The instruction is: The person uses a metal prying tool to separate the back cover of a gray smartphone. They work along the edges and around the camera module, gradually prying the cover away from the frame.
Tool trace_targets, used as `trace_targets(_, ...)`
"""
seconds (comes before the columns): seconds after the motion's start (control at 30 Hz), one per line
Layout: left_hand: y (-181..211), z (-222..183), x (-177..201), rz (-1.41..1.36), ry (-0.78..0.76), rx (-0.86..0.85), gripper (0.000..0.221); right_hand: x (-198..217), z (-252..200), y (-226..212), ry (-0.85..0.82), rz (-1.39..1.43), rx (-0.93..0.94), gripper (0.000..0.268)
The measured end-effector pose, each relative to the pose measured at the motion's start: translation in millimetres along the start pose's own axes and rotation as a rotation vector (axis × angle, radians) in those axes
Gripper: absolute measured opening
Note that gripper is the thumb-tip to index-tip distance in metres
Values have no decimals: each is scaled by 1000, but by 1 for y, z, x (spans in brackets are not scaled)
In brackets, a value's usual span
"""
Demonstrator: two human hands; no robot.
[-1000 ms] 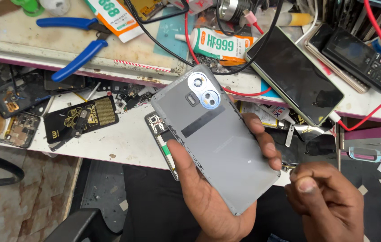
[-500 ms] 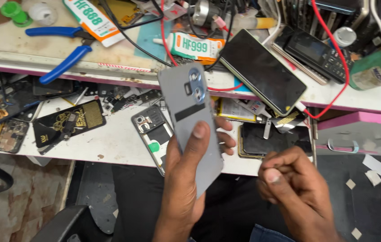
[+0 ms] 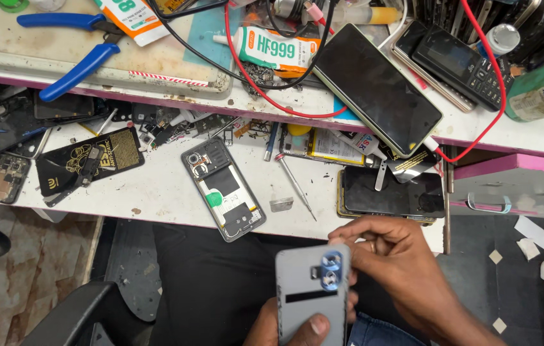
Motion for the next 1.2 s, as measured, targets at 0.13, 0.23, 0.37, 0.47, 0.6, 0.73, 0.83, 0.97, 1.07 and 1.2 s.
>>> trace_targets(0.13,-8,0,22,88,136,-48,85,-7,3,2,-34,-43,-8,8)
trace_targets(0.23,-22,-7,38,139,196,-28,83,-1,2,0,75,-161,15,9)
trace_targets(0.37,-36,-25,64,115,409,-59,81,12,9,-19,330,-410,156,27)
trace_targets(0.47,-37,-31,80,80,423,-110,83,-9,27,-33,291,-1003,221,15)
trace_targets(0.6,-33,-38,101,63,302,-75,81,-52,45,-37,102,-1297,485,21)
trace_targets(0.73,-28,-42,112,83,301,4,73,-64,66,-29,31,-1403,375,28)
trace_targets(0.83,-27,-45,112,134,357,62,61,-69,69,-25,3,-1417,349,25)
trace_targets(0.97,-29,-36,101,-80,430,20,49,-68,75,-22,-20,-1413,288,20)
trace_targets(1.07,-37,-26,94,-240,494,1,45,-65,75,-21,-36,-1325,249,17)
trace_targets(1.2,-39,-17,88,-307,487,-68,47,-65,71,-19,-22,-1358,175,19)
Point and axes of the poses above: each hand's wrist, its own z-axis towards the middle knuckle, its own x-axis out of the back of the hand, y = z × x, the point moved 7 cm from there along z, towards the middle knuckle, and after that the axes turned 10 degrees about -y, right-handed, at the moved point
